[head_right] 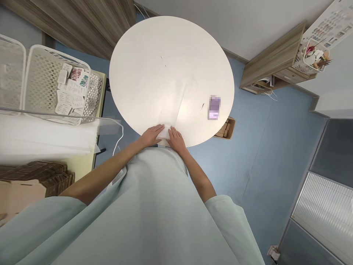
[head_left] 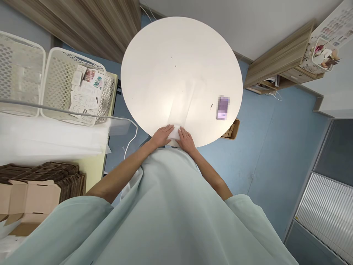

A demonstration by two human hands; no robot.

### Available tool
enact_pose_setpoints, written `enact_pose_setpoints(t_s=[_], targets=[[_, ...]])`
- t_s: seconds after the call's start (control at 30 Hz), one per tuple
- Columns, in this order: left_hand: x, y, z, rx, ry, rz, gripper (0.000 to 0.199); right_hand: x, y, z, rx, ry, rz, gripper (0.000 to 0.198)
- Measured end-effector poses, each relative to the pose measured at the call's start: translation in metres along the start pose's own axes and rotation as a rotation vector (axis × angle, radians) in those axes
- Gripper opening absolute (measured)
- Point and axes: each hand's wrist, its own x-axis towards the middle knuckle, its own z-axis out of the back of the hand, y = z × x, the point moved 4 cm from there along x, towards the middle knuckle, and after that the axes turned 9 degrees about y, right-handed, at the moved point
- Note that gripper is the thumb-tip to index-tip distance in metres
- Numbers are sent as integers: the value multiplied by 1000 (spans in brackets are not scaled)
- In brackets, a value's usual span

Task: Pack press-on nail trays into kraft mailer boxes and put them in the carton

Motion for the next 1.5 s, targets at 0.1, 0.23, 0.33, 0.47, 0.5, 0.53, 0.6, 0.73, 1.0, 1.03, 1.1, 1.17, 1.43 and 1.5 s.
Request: enact_pose_setpoints(t_s=[0.1, 0.23, 0.33, 0.47, 0.5, 0.53, 0.6, 0.73, 1.0, 1.03, 1.1, 1.17, 1.43, 1.5], targets=[[-2, 3, -2, -38, -32, 16, 81, -4, -4, 1, 18, 15, 15, 62], [10, 9, 11, -110, -114, 67, 62, 5, -16, 17, 63, 14, -4, 58], [24, 17, 23, -188, -145, 132, 50, 16, -24, 30, 126, -16, -105, 55], [41, 30, 29, -264, -128, 292, 57, 32, -28, 42, 237, -48, -236, 46], [45, 32, 29, -276, -126, 335, 60, 35, -29, 44, 259, -60, -254, 44], [48, 33, 29, -283, -130, 368, 61, 39, -30, 45, 278, -74, -272, 41], [51, 32, 29, -267, -157, 405, 62, 45, -34, 47, 321, -107, -314, 38], [51, 22, 32, -197, -166, 474, 56, 53, -41, 45, 437, -132, -401, 35], [57, 1, 57, -9, -295, 261, 75, 70, -23, 60, 228, -190, -294, 57], [61, -1, 60, 24, -252, 174, 74, 74, -19, 61, 191, -167, -249, 59], [68, -1, 63, 75, -133, 58, 68, 79, -16, 63, 155, -115, -183, 62], [72, 2, 66, 116, -53, 31, 63, 81, -17, 63, 150, -90, -147, 62], [54, 10, 49, 189, -34, -20, 65, 58, -17, 40, 74, -78, -97, 65], [45, 10, 38, 197, -27, -38, 73, 47, -13, 29, 25, -64, -72, 75]])
